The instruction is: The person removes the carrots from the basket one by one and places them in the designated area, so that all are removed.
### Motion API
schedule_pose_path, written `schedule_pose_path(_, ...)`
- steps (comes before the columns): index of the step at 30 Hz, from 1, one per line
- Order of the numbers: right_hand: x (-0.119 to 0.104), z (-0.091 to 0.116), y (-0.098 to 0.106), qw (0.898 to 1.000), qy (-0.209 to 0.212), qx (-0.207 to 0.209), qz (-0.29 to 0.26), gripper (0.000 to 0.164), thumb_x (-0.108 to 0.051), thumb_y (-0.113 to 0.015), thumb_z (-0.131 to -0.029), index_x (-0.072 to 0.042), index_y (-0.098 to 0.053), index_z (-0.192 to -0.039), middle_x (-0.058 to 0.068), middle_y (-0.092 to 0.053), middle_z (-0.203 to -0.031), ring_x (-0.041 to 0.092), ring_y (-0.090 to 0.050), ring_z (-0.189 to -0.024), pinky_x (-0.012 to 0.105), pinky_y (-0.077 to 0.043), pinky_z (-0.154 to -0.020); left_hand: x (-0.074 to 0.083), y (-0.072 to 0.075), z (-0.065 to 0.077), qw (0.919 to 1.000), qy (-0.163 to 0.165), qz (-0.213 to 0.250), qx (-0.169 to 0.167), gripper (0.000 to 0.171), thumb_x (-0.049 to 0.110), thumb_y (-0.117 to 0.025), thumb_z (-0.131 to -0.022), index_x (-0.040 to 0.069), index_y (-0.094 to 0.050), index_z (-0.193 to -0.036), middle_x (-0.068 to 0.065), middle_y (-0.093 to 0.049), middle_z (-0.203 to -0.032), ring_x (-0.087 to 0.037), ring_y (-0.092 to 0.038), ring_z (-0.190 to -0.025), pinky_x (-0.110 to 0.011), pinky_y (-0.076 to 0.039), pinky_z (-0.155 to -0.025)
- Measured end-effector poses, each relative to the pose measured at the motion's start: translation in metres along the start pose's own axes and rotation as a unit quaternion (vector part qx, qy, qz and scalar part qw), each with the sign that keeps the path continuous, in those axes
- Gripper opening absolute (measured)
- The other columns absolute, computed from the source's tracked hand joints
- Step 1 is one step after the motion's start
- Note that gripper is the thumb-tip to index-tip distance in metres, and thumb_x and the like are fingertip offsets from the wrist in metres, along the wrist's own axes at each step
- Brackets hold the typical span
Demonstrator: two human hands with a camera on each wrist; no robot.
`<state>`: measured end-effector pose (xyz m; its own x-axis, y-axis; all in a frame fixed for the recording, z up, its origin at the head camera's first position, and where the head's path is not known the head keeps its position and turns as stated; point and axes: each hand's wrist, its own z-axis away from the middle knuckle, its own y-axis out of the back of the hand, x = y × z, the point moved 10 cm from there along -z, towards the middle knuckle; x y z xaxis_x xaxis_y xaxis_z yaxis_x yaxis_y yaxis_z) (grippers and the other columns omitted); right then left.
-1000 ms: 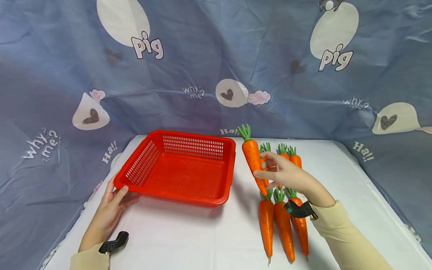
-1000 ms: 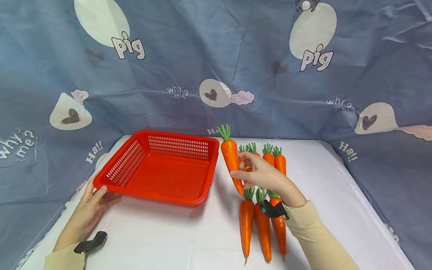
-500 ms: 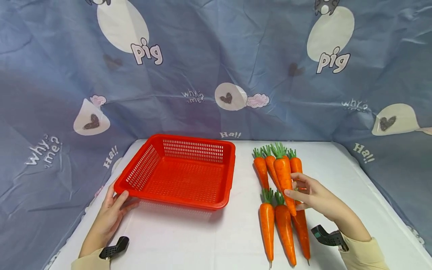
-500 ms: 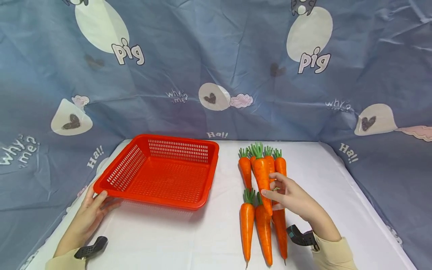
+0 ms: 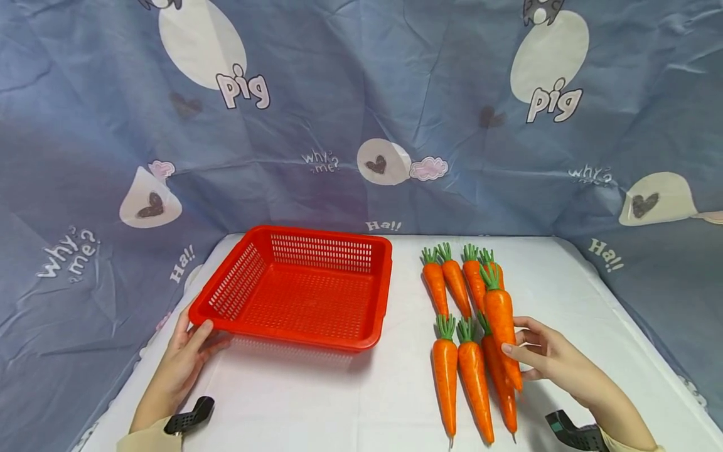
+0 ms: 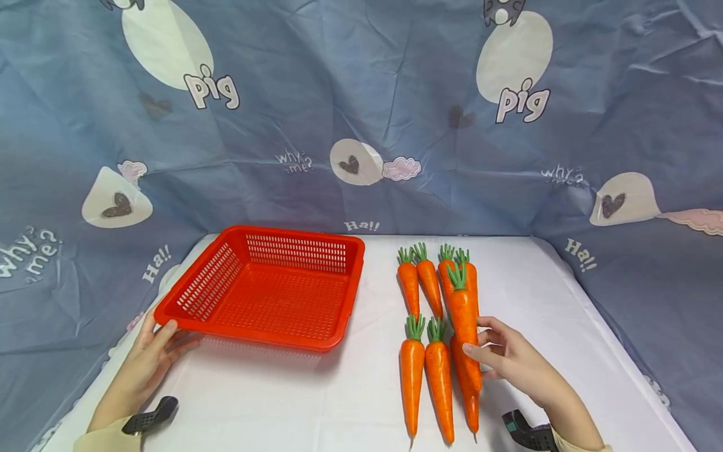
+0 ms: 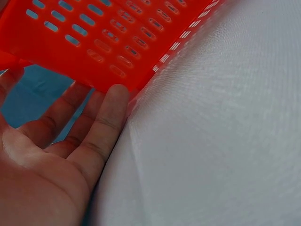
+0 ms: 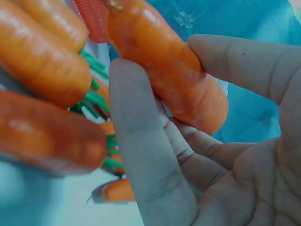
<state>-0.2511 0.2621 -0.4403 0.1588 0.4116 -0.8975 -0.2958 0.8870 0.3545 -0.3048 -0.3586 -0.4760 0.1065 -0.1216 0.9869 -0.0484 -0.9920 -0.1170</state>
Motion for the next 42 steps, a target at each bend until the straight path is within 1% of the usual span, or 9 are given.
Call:
schedule_pose_path(4, 0.015, 0.006, 0.008, 0.999, -0.035, 0.015, 0.007, 0.071, -0.029, -0.066, -0.107, 0.003, -0.031, -0.159, 0.012, -0.064, -0.12, 0.017, -0.069, -0.105, 0.039, -0.064, -0.082, 0.0, -0.002, -0.002, 1.0, 0.002, -0.005, -0.002, 0.057, 0.014, -0.047, -0.115, 0.031, -0.024, -0.164, 0.011, -0.054, -0.142, -0.005, -0.072, -0.11, -0.025, -0.064, -0.09)
schedule_pose_path(9, 0.032, 0.014, 0.013, 0.998, -0.056, 0.028, 0.009, 0.074, -0.031, -0.065, -0.107, 0.005, -0.028, -0.16, 0.011, -0.064, -0.12, 0.015, -0.067, -0.103, 0.037, -0.064, -0.08, -0.003, -0.001, -0.002, 0.9999, 0.01, -0.007, -0.002, 0.058, 0.015, -0.047, -0.115, 0.033, -0.023, -0.165, 0.014, -0.054, -0.142, -0.004, -0.072, -0.111, -0.024, -0.064, -0.09)
schedule_pose_path(16, 0.049, 0.017, 0.006, 0.998, -0.055, 0.031, 0.002, 0.074, -0.028, -0.064, -0.108, 0.01, -0.026, -0.159, 0.009, -0.063, -0.116, 0.013, -0.067, -0.096, 0.035, -0.064, -0.076, -0.004, -0.001, 0.0, 0.9999, 0.011, -0.006, -0.003, 0.058, 0.015, -0.046, -0.115, 0.032, -0.022, -0.165, 0.014, -0.053, -0.143, -0.005, -0.072, -0.111, -0.024, -0.064, -0.09)
schedule_pose_path(21, 0.06, 0.021, 0.005, 0.998, -0.058, 0.027, -0.005, 0.078, -0.027, -0.065, -0.108, 0.012, -0.022, -0.16, 0.01, -0.061, -0.116, 0.013, -0.068, -0.097, 0.036, -0.066, -0.078, -0.003, 0.001, 0.001, 1.0, 0.007, 0.0, -0.003, 0.056, 0.013, -0.045, -0.115, 0.032, -0.024, -0.164, 0.014, -0.055, -0.141, -0.006, -0.073, -0.109, -0.025, -0.065, -0.089)
schedule_pose_path(26, 0.071, 0.025, 0.007, 0.997, -0.067, 0.024, -0.012, 0.077, -0.027, -0.065, -0.108, 0.012, -0.023, -0.159, 0.013, -0.062, -0.117, 0.016, -0.07, -0.098, 0.037, -0.067, -0.081, -0.002, 0.001, 0.0, 1.0, 0.007, -0.005, -0.004, 0.058, 0.015, -0.045, -0.115, 0.032, -0.022, -0.165, 0.013, -0.054, -0.143, -0.006, -0.072, -0.11, -0.025, -0.064, -0.09)
schedule_pose_path(29, 0.078, 0.026, 0.012, 0.996, -0.087, 0.03, 0.003, 0.078, -0.031, -0.065, -0.108, 0.012, -0.024, -0.159, 0.012, -0.063, -0.118, 0.018, -0.069, -0.098, 0.036, -0.067, -0.081, -0.002, 0.0, 0.001, 1.0, 0.004, -0.005, -0.003, 0.057, 0.014, -0.045, -0.115, 0.031, -0.022, -0.165, 0.012, -0.052, -0.144, -0.004, -0.071, -0.112, -0.025, -0.064, -0.09)
schedule_pose_path(33, 0.089, 0.03, 0.018, 0.991, -0.121, 0.042, 0.043, 0.079, -0.035, -0.065, -0.108, 0.013, -0.026, -0.157, 0.008, -0.065, -0.117, 0.018, -0.067, -0.1, 0.035, -0.063, -0.079, -0.002, -0.001, 0.001, 1.0, -0.001, -0.002, -0.004, 0.055, 0.014, -0.045, -0.115, 0.03, -0.024, -0.164, 0.012, -0.053, -0.144, -0.004, -0.071, -0.112, -0.025, -0.064, -0.09)
schedule_pose_path(37, 0.097, 0.035, 0.022, 0.986, -0.144, 0.047, 0.069, 0.082, -0.038, -0.065, -0.107, 0.015, -0.027, -0.156, 0.008, -0.068, -0.117, 0.02, -0.065, -0.104, 0.038, -0.063, -0.082, -0.003, -0.001, 0.001, 1.0, 0.004, -0.004, -0.003, 0.055, 0.015, -0.045, -0.115, 0.031, -0.025, -0.163, 0.013, -0.054, -0.142, -0.006, -0.072, -0.11, -0.025, -0.064, -0.09)
schedule_pose_path(42, 0.102, 0.035, 0.024, 0.984, -0.151, 0.05, 0.083, 0.084, -0.041, -0.066, -0.106, 0.017, -0.028, -0.154, 0.008, -0.068, -0.118, 0.02, -0.063, -0.101, 0.036, -0.061, -0.079, -0.002, 0.001, 0.001, 1.0, 0.005, -0.004, 0.002, 0.055, 0.015, -0.046, -0.115, 0.032, -0.025, -0.164, 0.014, -0.055, -0.142, -0.006, -0.072, -0.109, -0.025, -0.064, -0.089)
